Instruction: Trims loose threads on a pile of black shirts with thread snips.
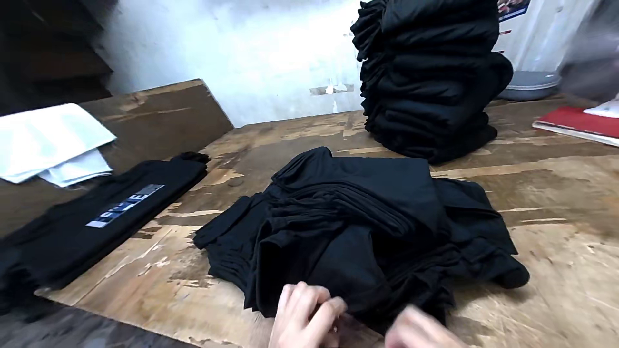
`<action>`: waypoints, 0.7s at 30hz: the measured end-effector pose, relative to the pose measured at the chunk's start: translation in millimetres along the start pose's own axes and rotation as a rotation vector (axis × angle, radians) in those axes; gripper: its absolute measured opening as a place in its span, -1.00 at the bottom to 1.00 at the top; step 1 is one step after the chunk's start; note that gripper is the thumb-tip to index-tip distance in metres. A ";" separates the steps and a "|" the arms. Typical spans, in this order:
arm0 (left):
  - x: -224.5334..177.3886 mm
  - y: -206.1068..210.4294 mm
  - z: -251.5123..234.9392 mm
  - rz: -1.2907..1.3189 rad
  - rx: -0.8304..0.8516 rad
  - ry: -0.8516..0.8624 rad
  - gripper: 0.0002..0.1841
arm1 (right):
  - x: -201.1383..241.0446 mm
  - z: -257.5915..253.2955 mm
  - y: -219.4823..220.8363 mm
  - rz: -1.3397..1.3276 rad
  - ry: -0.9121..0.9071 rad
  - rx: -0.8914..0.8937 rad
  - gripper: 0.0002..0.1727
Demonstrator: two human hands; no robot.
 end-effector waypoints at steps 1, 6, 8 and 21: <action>1.8 0.2 1.4 0.031 -0.013 0.006 -0.86 | 3.8 -8.3 -7.6 0.049 -0.005 -0.170 -0.66; 2.7 -16.7 -19.3 0.297 -0.012 -0.064 -0.96 | 6.5 -45.0 -5.1 -0.118 -0.238 -0.646 -0.88; 7.9 -20.2 -33.3 0.401 -0.032 -0.144 -0.92 | 2.5 -61.4 -3.4 -0.385 -0.251 -0.746 -0.85; 18.5 -5.8 -49.9 0.620 0.160 -0.332 -0.46 | -6.7 -4.3 -29.2 -0.102 -0.169 -0.691 -0.88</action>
Point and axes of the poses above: each hand's wrist, its own z-axis away from the middle knuckle, its own y-axis out of the palm, x = y × z, the point moved 6 cm from there along -z, towards the middle knuckle, and after that the axes turned 9 degrees about -y, right-handed, at the moved point
